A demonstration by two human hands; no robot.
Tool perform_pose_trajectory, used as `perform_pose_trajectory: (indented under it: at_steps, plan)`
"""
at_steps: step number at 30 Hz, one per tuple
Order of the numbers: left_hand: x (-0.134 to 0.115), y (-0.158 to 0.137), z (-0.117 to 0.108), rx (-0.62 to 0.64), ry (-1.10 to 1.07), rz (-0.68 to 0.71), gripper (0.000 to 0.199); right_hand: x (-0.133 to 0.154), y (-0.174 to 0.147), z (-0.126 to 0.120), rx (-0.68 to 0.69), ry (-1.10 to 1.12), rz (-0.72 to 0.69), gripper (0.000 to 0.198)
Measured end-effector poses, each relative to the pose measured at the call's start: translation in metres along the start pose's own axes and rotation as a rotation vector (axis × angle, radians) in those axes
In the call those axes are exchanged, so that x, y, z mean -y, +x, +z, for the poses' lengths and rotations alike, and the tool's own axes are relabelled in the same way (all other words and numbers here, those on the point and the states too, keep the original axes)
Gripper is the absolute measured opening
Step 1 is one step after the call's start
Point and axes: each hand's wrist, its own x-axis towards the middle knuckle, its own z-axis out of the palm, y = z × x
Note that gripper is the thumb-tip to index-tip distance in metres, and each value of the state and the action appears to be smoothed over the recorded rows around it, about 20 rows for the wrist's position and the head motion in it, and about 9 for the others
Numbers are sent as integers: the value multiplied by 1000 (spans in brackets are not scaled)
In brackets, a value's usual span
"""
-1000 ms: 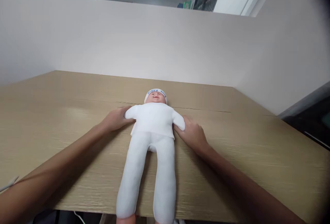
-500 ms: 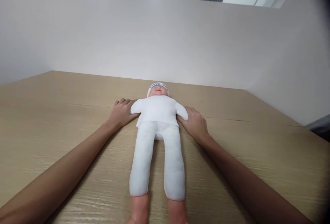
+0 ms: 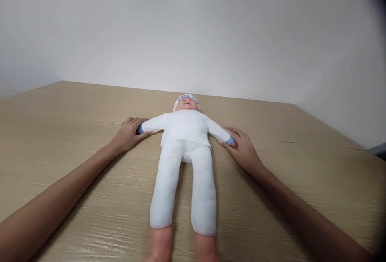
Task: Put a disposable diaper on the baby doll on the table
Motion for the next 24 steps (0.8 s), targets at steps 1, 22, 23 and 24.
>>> perform_pose_trajectory:
  at_steps: [1,22,23,24]
  plan:
    - [0,0,1,-3,-5,-7,75,1,0,0,18,23,1,56]
    - [-97,-78,-36,-386,-169,-388,60,112,-77,-38,-231,37,265,82]
    - [-122,-103,-43,-436,-243,-339,57,134,-106,-49,-239,106,188,77]
    - [-146,-135,-47,-442,-338,-265,56,153,-141,-59,-253,173,138,71]
